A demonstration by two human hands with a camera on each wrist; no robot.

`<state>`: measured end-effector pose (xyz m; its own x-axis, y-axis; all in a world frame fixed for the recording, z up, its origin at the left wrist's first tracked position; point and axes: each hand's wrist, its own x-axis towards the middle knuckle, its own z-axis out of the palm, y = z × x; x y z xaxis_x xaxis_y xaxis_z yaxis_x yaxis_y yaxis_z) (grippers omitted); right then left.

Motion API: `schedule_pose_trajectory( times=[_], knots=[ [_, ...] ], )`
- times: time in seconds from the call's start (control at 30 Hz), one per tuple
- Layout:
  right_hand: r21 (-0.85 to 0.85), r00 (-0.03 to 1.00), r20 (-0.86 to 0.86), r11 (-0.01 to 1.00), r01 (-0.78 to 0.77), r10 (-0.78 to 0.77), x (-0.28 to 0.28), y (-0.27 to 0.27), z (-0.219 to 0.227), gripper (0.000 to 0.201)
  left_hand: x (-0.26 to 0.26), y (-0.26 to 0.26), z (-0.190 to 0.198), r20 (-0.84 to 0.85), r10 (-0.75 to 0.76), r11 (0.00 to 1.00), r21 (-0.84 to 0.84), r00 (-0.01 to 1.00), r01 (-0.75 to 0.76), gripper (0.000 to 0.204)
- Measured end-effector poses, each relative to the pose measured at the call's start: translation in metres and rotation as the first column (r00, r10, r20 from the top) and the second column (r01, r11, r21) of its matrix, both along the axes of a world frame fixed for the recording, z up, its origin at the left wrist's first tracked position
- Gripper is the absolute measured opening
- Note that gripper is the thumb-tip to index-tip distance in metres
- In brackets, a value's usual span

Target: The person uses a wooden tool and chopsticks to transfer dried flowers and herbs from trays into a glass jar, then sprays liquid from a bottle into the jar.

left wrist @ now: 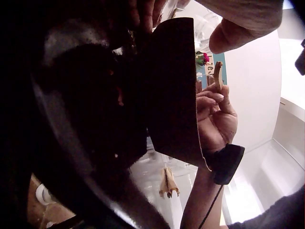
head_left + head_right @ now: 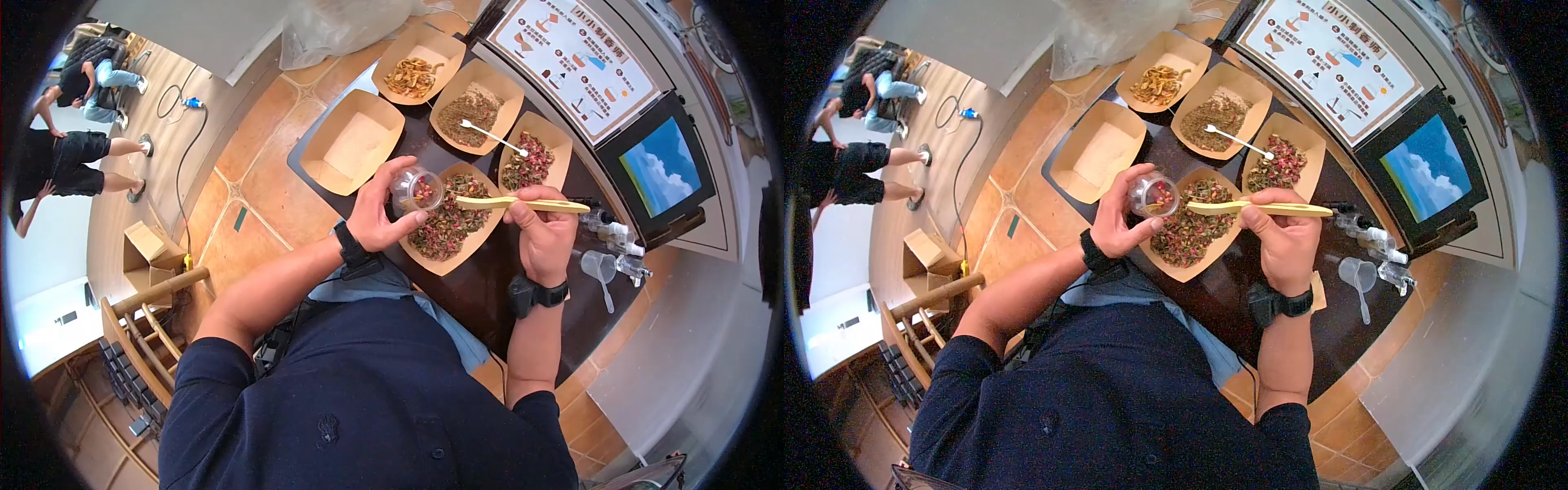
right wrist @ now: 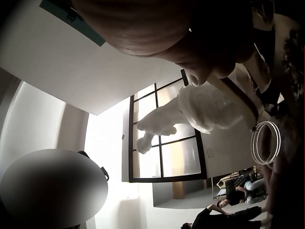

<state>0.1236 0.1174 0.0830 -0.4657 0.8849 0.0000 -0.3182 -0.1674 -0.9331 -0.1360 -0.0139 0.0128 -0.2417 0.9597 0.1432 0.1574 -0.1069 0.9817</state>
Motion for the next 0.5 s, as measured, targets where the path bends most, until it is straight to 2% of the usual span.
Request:
schedule_pose_trajectory(
  times=[0.13,0.23,0.5],
  knots=[
    [0.074,0.999,0.040,0.997,-0.011,0.008,-0.010,-0.011,-0.003,0.020,0.000,0.000,0.000,-0.020,-0.001,1.000,0.018,1.000,0.002,0.083],
    [0.210,0.980,0.199,0.977,-0.045,0.002,-0.021,-0.021,0.001,0.021,0.001,0.000,0.006,-0.004,-0.007,1.000,-0.017,1.000,0.007,0.083],
    [0.331,0.983,0.180,0.939,-0.091,0.031,-0.019,-0.016,-0.002,0.026,0.001,0.000,0.005,-0.009,0.001,1.000,-0.006,1.000,-0.001,0.083]
  ],
)
